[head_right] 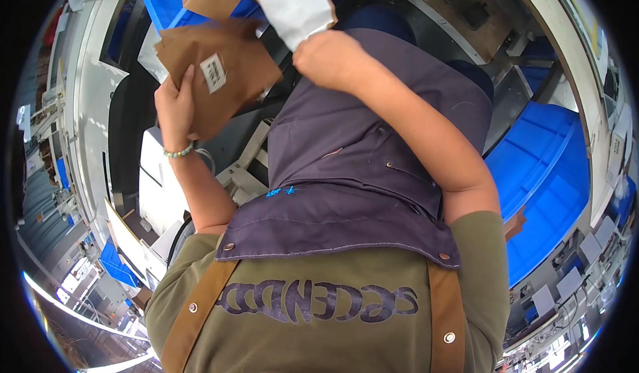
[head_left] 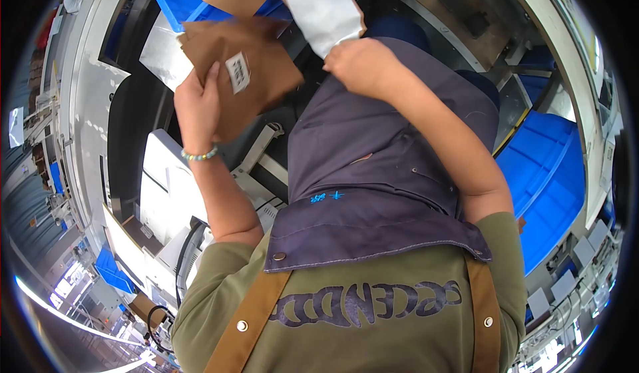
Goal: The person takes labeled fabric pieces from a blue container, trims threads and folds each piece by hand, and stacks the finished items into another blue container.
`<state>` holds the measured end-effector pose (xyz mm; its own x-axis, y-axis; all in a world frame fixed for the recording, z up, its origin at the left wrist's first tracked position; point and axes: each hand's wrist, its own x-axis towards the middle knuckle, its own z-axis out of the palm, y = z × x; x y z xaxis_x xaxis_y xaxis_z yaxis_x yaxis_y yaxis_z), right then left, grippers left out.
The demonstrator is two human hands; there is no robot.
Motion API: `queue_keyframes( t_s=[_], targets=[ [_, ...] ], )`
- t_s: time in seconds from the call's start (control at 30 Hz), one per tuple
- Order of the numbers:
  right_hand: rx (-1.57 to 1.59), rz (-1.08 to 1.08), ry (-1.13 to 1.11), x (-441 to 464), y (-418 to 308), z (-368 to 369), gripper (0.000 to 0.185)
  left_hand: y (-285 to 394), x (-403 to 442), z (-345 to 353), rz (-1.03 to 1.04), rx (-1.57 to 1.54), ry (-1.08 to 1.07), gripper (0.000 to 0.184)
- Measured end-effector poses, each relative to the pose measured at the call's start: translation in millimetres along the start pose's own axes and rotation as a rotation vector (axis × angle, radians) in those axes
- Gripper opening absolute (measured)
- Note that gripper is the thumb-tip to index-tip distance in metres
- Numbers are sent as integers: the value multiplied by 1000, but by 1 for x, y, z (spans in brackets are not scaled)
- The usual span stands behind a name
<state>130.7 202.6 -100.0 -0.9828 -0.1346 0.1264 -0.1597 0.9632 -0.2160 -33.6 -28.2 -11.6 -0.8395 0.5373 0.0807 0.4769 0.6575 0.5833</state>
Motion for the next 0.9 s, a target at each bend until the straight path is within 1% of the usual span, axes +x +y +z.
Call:
queue_keyframes(
  t_s=[0.03,0.07,0.1,0.17,0.23,0.27,0.3,0.37,0.4,0.5,0.57,0.6,0.7,0.73,0.83,0.87,0.9],
  targets=[
    [-47,-81,-34,2,-11,-5,16,8,-3,14,-5,-78,66,28],
    [-115,-108,-134,5,-28,-9,14,5,-2,33,8,-118,72,29],
    [-190,-164,-187,6,-46,-16,14,0,-2,53,20,-158,80,30],
    [-219,-270,-235,9,-69,-17,13,16,-12,82,-7,-404,0,30],
    [-140,-347,-180,10,-70,-15,14,30,-22,102,-184,-764,-148,28],
    [-100,-389,-150,11,-71,-14,14,40,-28,106,-232,-937,-194,29],
    [-71,-404,-121,11,-69,-13,14,48,-31,106,-269,-1026,-244,30],
    [-16,-438,-59,11,-62,-12,14,51,-28,101,-416,-1162,-294,27],
    [1,-445,-70,10,-60,-12,13,45,-25,101,-461,-1247,-327,26],
    [141,-582,55,9,-57,-12,13,22,-16,109,-599,-1463,-444,24],
    [322,-565,338,4,-65,-24,15,13,-15,111,-699,-1556,-513,23],
    [412,-555,480,4,-69,-30,16,6,-12,113,-709,-1529,-576,24],
    [671,-145,789,-1,-66,-28,22,-3,-12,119,-820,-1620,-539,25],
    [769,40,734,-6,-59,-24,28,-2,-14,116,-731,-1626,-521,30],
    [749,238,458,-6,-52,-17,31,0,-14,110,-621,-1655,-534,39],
    [730,252,351,-6,-53,-9,35,7,-16,110,-587,-1674,-436,41],
    [730,232,333,-6,-55,-4,35,18,-19,104,-587,-1603,-419,41]
  ],
)
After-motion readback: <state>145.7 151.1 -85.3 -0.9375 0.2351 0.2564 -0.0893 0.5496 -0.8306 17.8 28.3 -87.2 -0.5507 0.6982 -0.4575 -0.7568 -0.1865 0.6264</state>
